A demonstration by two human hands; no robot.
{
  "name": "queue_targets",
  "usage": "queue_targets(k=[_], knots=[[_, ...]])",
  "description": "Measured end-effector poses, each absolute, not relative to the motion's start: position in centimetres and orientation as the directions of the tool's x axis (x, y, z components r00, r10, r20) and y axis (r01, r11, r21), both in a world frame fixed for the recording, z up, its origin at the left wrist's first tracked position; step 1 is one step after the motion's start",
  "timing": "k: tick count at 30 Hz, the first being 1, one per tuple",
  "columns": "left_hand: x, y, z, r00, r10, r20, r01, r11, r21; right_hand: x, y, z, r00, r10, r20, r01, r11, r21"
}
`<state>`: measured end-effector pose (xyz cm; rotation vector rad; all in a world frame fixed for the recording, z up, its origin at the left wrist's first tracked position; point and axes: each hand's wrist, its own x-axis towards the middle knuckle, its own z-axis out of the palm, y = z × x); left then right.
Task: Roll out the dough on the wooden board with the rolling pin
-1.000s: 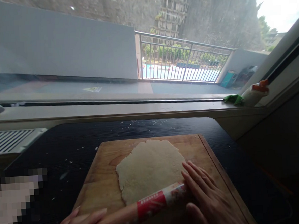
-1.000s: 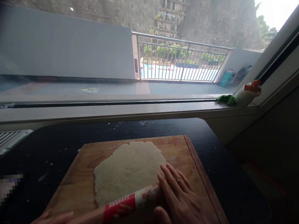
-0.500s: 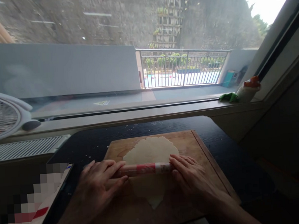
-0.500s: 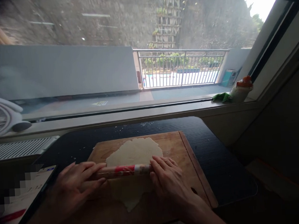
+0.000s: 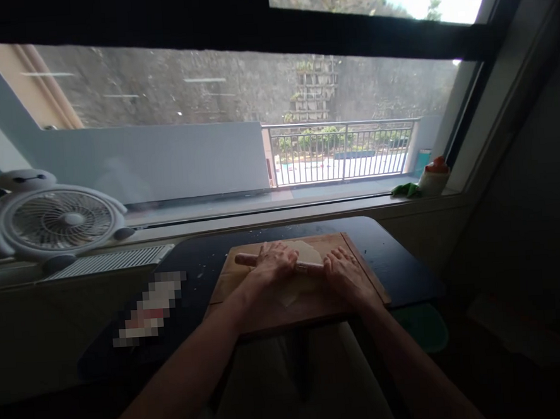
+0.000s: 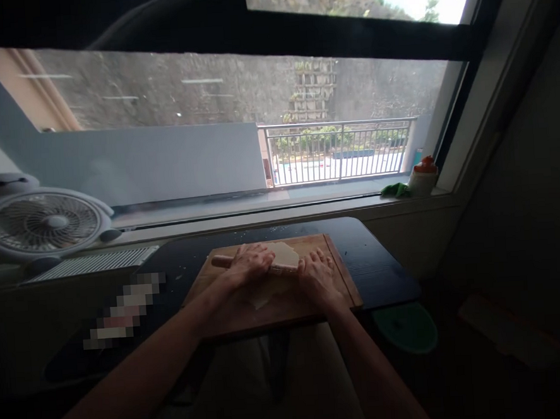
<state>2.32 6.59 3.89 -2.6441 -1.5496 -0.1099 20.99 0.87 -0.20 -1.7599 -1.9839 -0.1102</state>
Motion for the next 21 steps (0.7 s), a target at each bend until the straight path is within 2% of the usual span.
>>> queue_targets(k=[7,12,15,21], knots=[[-1.2,2.3,1.7,0.516,0.838,0.178,0.852,-0.523,-0.01,18.6,-4.2,-1.8,-0.079,0.835,0.544,0.935,0.251,-0.249],[1.1,4.3,2.2,0.54,0.832,0.127,0.841,-0.525,-0.132,18.7,-0.8,-1.0,0.036,0.859,0.51,0.943,0.139,-0.302],[2.9,6.0,2.8,0.517,0.846,0.131,0.854,-0.498,-0.154,19.1,1.2,-0.7,0.101,0.859,0.501,0.947,0.072,-0.313],[3.3,6.4,2.5,0.489,0.856,0.166,0.871,-0.469,-0.144,19.0,0.2,-1.5,0.062,0.845,0.532,0.951,0.113,-0.289]])
